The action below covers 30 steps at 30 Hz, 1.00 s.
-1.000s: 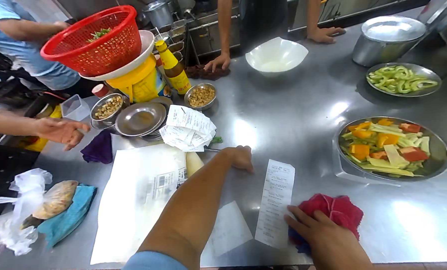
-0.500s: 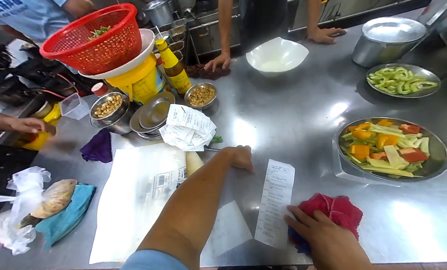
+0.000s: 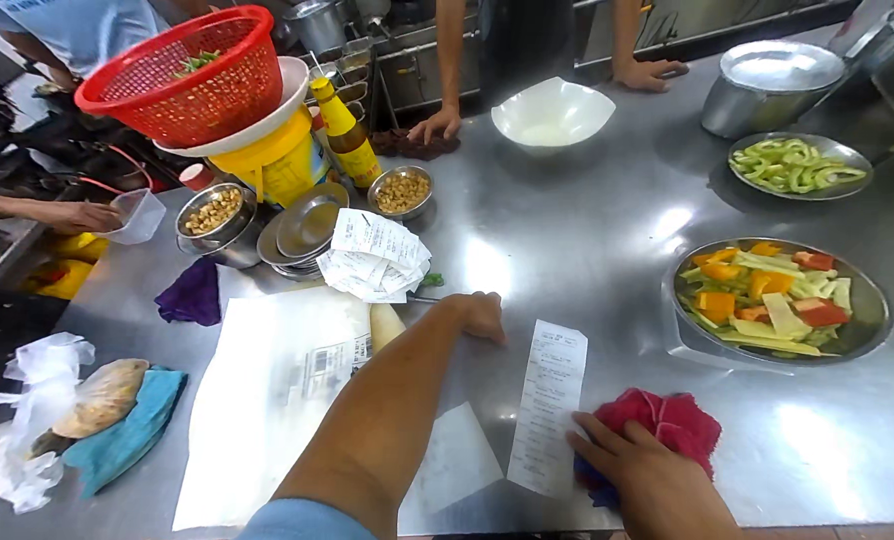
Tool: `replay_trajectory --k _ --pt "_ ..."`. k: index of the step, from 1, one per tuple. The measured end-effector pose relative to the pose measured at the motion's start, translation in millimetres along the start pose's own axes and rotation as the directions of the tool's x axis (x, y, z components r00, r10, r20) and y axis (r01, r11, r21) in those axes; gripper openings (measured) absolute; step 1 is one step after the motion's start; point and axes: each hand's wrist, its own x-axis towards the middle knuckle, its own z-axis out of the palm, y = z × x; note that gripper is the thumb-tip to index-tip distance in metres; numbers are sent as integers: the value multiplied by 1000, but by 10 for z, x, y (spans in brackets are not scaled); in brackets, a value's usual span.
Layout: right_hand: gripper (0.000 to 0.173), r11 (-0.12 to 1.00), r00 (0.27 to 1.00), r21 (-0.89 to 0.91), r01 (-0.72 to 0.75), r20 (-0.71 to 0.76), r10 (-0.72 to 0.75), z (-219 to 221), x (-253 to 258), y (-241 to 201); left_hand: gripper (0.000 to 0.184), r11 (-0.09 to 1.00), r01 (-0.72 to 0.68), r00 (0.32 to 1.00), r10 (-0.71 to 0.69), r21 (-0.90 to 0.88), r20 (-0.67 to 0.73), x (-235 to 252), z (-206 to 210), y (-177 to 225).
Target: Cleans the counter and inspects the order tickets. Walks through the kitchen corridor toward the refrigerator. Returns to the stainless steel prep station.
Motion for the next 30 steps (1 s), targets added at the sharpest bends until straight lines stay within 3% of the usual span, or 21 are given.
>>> replay_trajectory --k 30 --pt "77 1000 1000 6 -5 3 5 -2 -2 1 53 1000 -7 1000 7 -12 -21 -22 18 -13"
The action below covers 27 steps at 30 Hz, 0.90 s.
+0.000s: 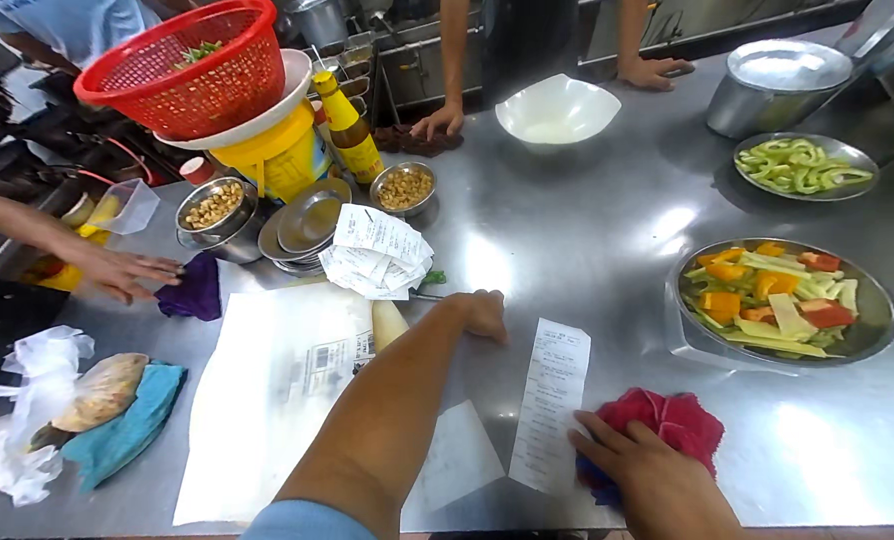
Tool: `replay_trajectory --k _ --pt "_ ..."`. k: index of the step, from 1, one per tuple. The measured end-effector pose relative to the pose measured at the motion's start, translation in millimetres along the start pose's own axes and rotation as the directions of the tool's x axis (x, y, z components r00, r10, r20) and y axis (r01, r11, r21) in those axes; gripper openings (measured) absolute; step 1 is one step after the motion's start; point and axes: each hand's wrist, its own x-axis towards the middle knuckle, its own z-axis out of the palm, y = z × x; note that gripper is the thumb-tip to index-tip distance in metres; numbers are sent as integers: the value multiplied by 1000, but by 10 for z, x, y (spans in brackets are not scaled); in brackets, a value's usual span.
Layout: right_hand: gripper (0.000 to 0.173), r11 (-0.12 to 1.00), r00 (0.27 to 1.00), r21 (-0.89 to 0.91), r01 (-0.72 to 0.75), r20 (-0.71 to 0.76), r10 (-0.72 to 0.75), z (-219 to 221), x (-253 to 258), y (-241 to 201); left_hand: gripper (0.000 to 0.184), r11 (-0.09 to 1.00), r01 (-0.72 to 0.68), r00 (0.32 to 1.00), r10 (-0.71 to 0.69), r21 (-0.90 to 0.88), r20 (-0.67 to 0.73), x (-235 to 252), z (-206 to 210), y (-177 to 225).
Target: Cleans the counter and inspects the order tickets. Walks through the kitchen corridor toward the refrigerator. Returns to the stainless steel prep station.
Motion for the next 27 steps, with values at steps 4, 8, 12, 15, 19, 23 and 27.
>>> replay_trajectory --k 4,8,12,15,19,23,27 --pt "78 1000 1000 6 3 4 -3 2 7 18 51 1000 0 1000 0 11 0 5 4 -7" --pt "75 1000 1000 29 8 6 -8 -24 7 47 50 1000 9 1000 -9 10 4 17 6 -14" --pt "70 999 1000 47 18 -10 -17 -36 14 117 50 1000 10 1000 -10 0 -2 28 14 -25" --pt "70 1000 999 22 13 -40 -12 -41 9 231 50 1000 21 1000 -21 7 -3 12 11 -9" --pt "68 1000 991 17 -5 -131 7 -35 -28 438 49 1000 15 1000 -15 3 -6 36 26 -31" --pt "68 995 980 90 37 -198 -18 -49 -74 526 50 1000 7 1000 -7 1 3 16 -2 -18" --pt "65 974 980 225 30 -196 16 -86 -98 592 49 1000 -25 1000 25 -2 10 2 -22 -25"
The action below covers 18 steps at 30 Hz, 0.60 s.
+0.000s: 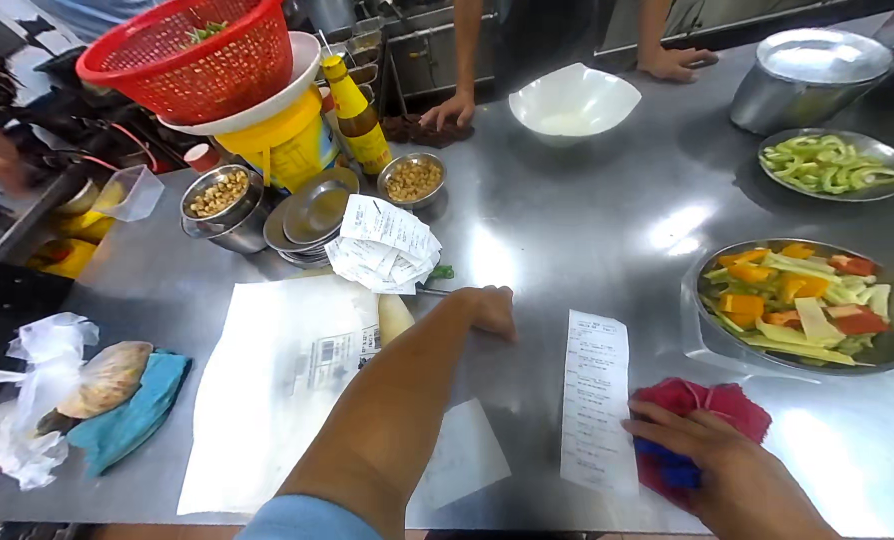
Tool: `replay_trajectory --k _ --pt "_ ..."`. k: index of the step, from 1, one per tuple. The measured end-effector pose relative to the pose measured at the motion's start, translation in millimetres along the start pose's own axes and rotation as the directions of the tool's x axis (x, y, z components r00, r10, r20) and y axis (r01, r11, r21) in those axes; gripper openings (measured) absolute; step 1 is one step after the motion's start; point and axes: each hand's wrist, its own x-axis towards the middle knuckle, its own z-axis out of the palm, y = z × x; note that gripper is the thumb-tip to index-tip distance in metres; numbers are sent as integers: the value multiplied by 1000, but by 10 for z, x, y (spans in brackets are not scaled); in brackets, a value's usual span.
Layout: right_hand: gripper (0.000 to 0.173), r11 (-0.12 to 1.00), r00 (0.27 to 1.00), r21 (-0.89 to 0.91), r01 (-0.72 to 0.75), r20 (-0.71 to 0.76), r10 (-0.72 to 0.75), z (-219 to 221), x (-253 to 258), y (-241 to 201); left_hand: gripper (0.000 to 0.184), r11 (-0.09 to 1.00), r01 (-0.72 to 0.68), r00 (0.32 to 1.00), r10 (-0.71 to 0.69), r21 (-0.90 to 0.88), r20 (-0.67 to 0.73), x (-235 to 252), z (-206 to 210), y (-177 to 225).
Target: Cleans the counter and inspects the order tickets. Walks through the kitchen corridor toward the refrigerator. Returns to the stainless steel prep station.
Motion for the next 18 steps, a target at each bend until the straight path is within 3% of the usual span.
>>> replay_trajectory --k 6,13,18 --pt "69 995 996 -83 50 79 -43 -15 69 -17 47 1000 5 1000 -5 8 9 23 -16 11" --pt "48 990 997 -140 18 81 -7 20 134 -95 47 999 17 1000 -18 37 20 8 -21 31" --pt "57 979 991 -195 -63 102 84 -3 188 -173 47 999 20 1000 -21 48 12 19 -14 28"
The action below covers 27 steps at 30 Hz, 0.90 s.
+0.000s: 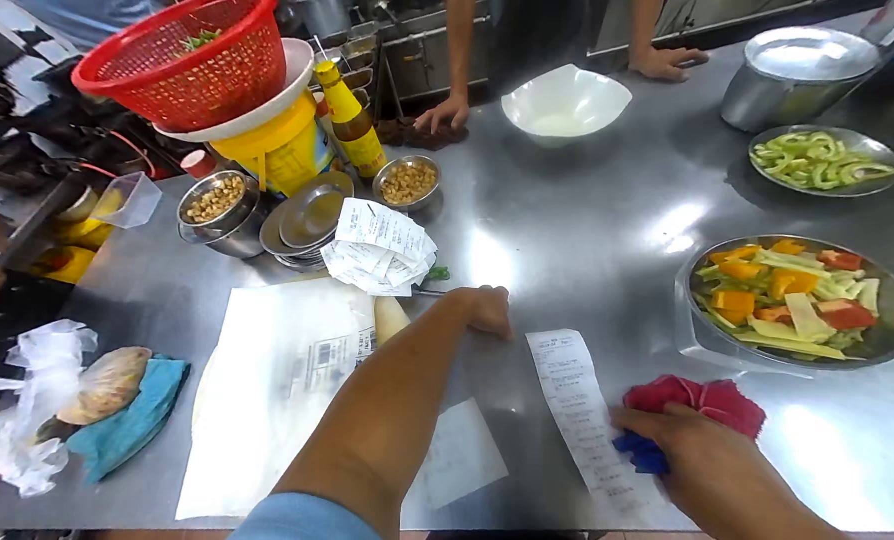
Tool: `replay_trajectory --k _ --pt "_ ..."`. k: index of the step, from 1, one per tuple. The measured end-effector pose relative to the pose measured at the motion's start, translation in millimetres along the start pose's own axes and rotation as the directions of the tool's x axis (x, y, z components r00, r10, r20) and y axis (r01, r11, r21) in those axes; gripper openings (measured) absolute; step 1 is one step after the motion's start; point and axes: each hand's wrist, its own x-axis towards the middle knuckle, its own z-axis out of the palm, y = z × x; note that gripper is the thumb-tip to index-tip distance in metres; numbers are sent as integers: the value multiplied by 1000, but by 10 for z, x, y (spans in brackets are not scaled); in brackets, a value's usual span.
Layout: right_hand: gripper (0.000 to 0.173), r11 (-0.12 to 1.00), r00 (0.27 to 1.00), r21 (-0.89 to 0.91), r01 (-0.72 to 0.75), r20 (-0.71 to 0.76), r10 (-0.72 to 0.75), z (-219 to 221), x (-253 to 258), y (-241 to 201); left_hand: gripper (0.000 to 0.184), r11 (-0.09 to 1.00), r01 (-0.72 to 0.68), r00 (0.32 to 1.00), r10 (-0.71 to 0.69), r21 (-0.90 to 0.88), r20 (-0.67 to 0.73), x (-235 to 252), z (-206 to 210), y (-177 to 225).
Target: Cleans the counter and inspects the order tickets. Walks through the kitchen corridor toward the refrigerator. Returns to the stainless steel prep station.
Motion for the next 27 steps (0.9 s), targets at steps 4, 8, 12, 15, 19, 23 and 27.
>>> replay_trajectory --k 4,8,12,15,19,23,27 --pt "67 1000 1000 -7 -25 0 25 -10 5 -57 46 1000 1 1000 -1 -9 -3 -9 7 4" --pt "67 999 999 2 -40 -15 40 21 -9 -65 46 1000 0 1000 0 -5 0 -10 3 4" --pt "55 994 996 99 -48 -72 55 -2 -23 -19 49 1000 -18 1000 18 -20 -15 7 17 -24" --pt "48 979 980 193 -63 -174 97 -9 -9 64 50 999 -23 1000 23 -21 -20 24 26 -45" --pt "43 938 947 317 -137 -237 218 -108 21 176 48 1000 -12 1000 11 -14 -22 16 22 -35" --pt "42 910 928 380 -169 -251 277 -293 21 54 49 1000 3 1000 -3 -6 -8 -3 5 -9" --pt "37 893 984 413 -177 45 174 -366 -91 -302 49 1000 -1 1000 1 -20 -5 -17 -2 0"
